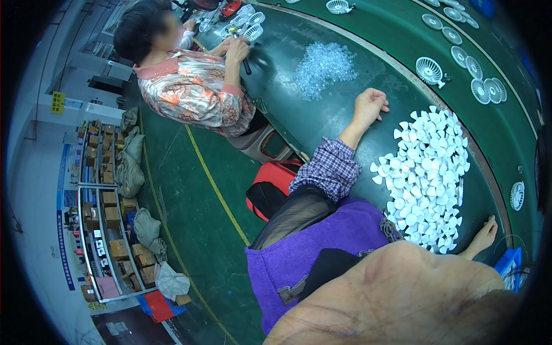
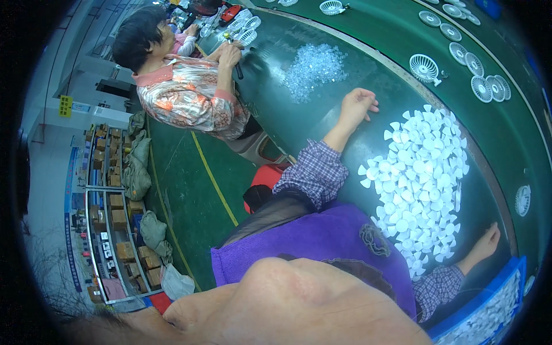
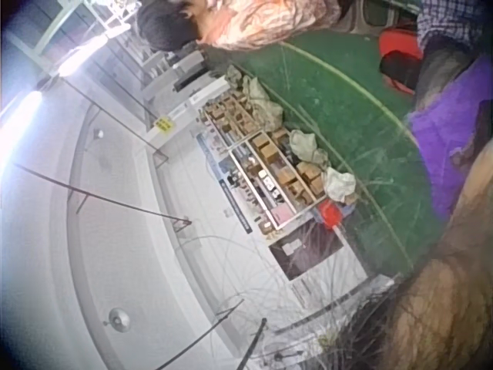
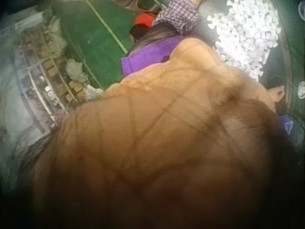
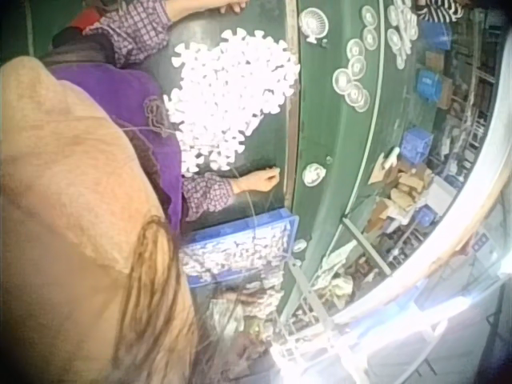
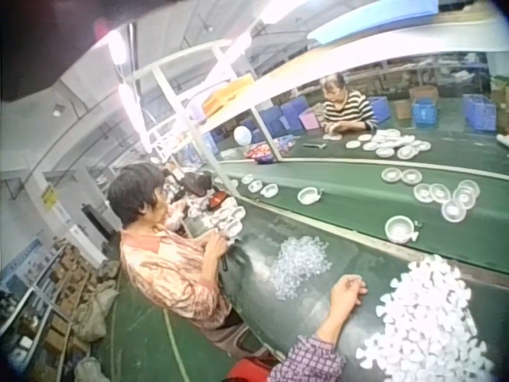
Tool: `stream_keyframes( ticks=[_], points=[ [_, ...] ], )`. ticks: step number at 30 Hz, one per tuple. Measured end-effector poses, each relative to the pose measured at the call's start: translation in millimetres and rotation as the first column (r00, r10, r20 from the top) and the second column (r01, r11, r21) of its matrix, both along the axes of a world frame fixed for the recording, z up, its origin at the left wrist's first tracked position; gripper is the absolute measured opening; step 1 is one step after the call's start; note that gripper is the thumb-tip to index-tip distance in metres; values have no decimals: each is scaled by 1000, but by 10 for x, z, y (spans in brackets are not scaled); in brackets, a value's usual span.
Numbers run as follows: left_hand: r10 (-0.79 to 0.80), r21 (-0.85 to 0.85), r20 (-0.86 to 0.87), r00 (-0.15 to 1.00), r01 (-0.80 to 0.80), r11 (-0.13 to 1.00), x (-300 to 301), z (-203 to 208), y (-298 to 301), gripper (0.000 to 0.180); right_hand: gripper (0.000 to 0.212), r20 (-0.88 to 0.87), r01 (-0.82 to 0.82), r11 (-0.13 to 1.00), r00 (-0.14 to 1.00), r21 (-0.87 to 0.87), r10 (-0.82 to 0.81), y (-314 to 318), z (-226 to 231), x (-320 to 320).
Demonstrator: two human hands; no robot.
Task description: Assembling plastic fan blades into their circular protective frames on a factory assembly line.
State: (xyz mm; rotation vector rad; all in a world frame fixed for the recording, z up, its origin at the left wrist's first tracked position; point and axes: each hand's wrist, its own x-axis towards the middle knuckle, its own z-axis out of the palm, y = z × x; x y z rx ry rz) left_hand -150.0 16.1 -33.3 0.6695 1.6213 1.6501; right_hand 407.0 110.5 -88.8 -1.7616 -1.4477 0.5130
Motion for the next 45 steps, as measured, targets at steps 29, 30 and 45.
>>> stream_keyframes(
  ticks=[29,30,45],
  points=[
    [-231,-247,-711,664,72,966,36,-30,2615,27,30,-48,15,997,999,-73,-18,-115,288,-317],
    [-275,-265,-722,635,114,958,83,-41,2608,32,30,-8,19,997,1000,-71,-19,-135,301,-290],
    [-303,12,50,952,302,953,21,566,1492,46,30,20,-23,1000,1000,0,23,-92,64,-45]
  ],
)
